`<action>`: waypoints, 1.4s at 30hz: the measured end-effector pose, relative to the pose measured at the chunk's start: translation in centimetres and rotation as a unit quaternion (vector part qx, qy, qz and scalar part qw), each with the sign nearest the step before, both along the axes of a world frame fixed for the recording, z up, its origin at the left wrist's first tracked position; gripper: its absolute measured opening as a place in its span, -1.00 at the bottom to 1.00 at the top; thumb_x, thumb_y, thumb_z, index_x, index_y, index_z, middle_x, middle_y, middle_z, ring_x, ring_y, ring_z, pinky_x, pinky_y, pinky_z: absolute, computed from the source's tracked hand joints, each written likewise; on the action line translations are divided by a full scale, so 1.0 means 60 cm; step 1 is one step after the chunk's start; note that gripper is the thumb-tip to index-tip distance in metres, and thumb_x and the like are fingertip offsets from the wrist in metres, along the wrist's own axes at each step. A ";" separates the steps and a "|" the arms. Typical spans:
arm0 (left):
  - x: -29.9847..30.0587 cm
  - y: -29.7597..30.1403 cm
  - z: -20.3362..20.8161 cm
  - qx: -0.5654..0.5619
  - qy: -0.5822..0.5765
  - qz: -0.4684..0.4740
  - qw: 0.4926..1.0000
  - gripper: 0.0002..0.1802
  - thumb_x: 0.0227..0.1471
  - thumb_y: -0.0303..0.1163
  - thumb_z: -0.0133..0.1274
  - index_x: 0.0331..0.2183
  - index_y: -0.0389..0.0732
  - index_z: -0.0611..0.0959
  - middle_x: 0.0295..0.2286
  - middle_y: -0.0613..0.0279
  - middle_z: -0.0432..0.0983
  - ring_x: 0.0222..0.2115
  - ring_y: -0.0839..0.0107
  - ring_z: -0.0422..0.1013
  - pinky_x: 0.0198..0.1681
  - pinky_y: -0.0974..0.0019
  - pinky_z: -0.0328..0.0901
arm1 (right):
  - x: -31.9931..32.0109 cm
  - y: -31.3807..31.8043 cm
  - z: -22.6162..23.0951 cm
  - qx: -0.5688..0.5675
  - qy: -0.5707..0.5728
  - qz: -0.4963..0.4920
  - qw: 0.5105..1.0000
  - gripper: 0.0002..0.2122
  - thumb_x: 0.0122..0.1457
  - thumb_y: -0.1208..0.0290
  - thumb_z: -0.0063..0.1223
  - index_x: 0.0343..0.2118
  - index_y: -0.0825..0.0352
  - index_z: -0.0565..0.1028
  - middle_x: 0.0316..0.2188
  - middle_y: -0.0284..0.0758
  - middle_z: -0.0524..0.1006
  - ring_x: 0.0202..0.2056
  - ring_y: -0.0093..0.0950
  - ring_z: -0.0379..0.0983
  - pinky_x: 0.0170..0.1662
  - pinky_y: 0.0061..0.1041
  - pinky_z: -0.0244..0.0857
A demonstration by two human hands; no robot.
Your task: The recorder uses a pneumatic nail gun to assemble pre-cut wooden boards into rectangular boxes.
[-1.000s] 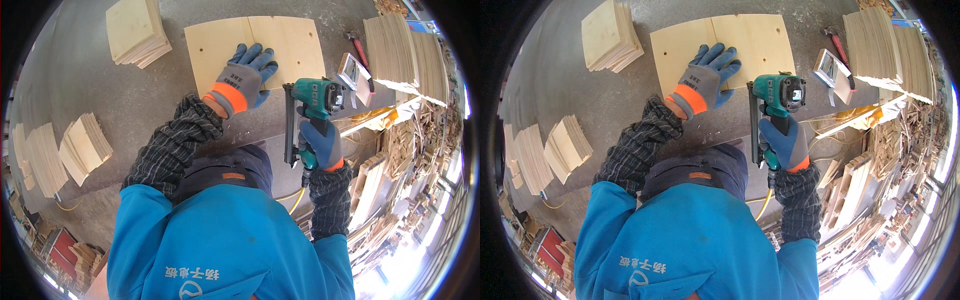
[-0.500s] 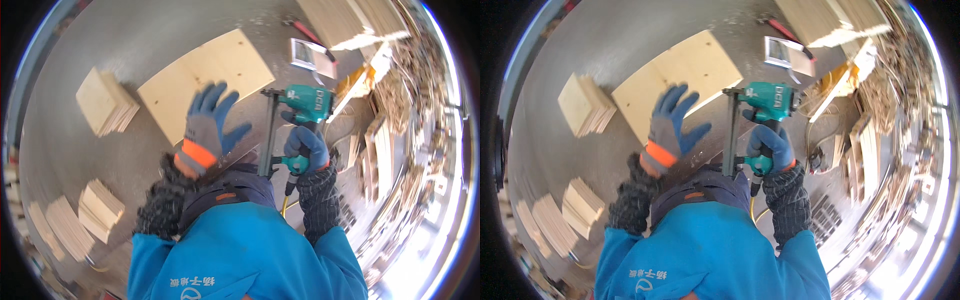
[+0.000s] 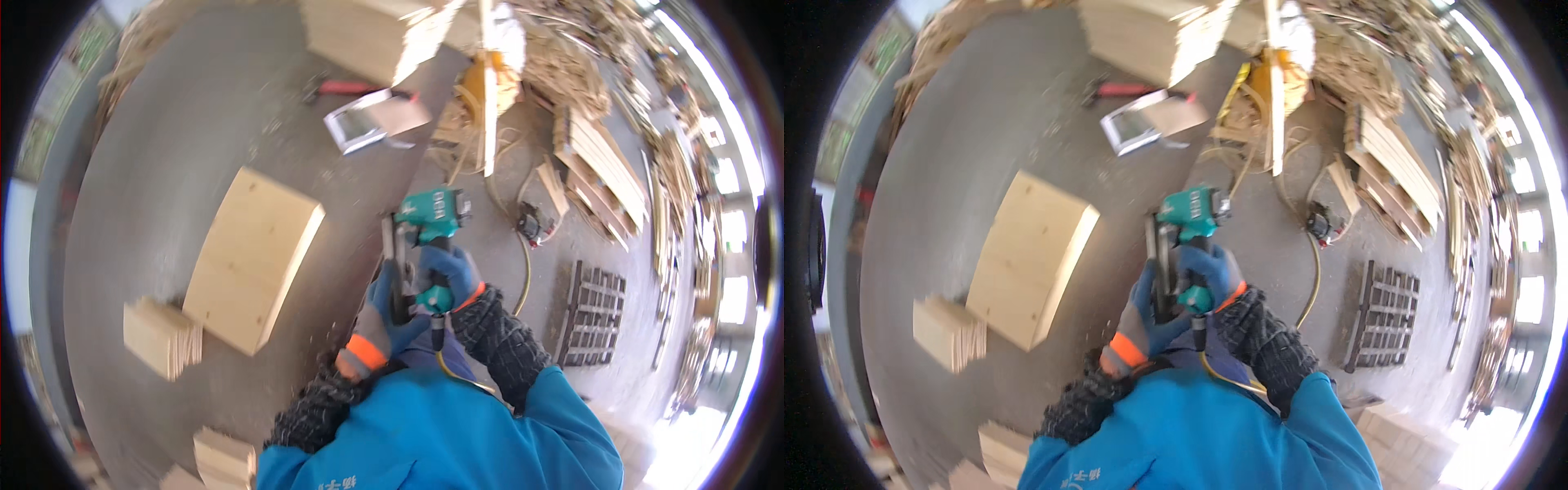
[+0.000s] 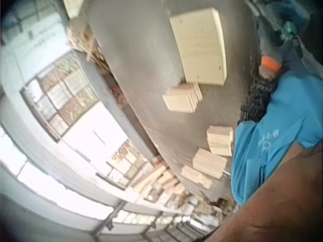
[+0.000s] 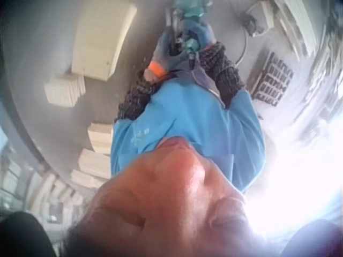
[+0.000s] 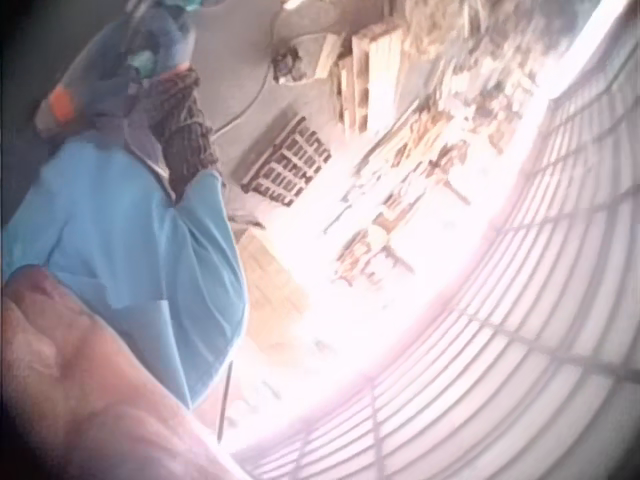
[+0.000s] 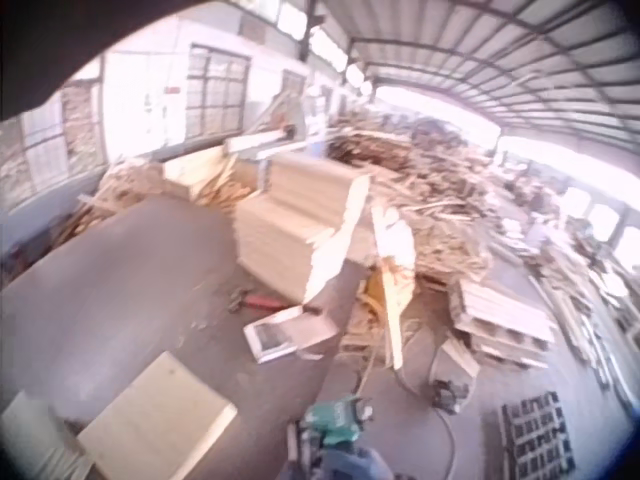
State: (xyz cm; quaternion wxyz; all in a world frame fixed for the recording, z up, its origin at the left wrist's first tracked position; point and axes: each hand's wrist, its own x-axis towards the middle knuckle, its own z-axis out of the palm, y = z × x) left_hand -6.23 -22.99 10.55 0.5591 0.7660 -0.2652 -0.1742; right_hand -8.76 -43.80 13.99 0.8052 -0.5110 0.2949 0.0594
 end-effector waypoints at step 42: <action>0.707 -0.396 -0.301 0.184 -0.252 0.221 0.924 -0.32 0.17 0.03 0.31 0.07 -0.38 0.67 -0.12 -0.23 0.69 -0.17 -0.09 0.64 -0.12 -0.04 0.49 | -0.398 -0.397 0.112 -0.167 0.041 -0.566 0.806 -0.81 0.24 0.28 0.28 -0.24 0.29 0.57 -0.52 -0.43 0.51 -0.54 -0.60 0.43 -0.47 -0.50 0.30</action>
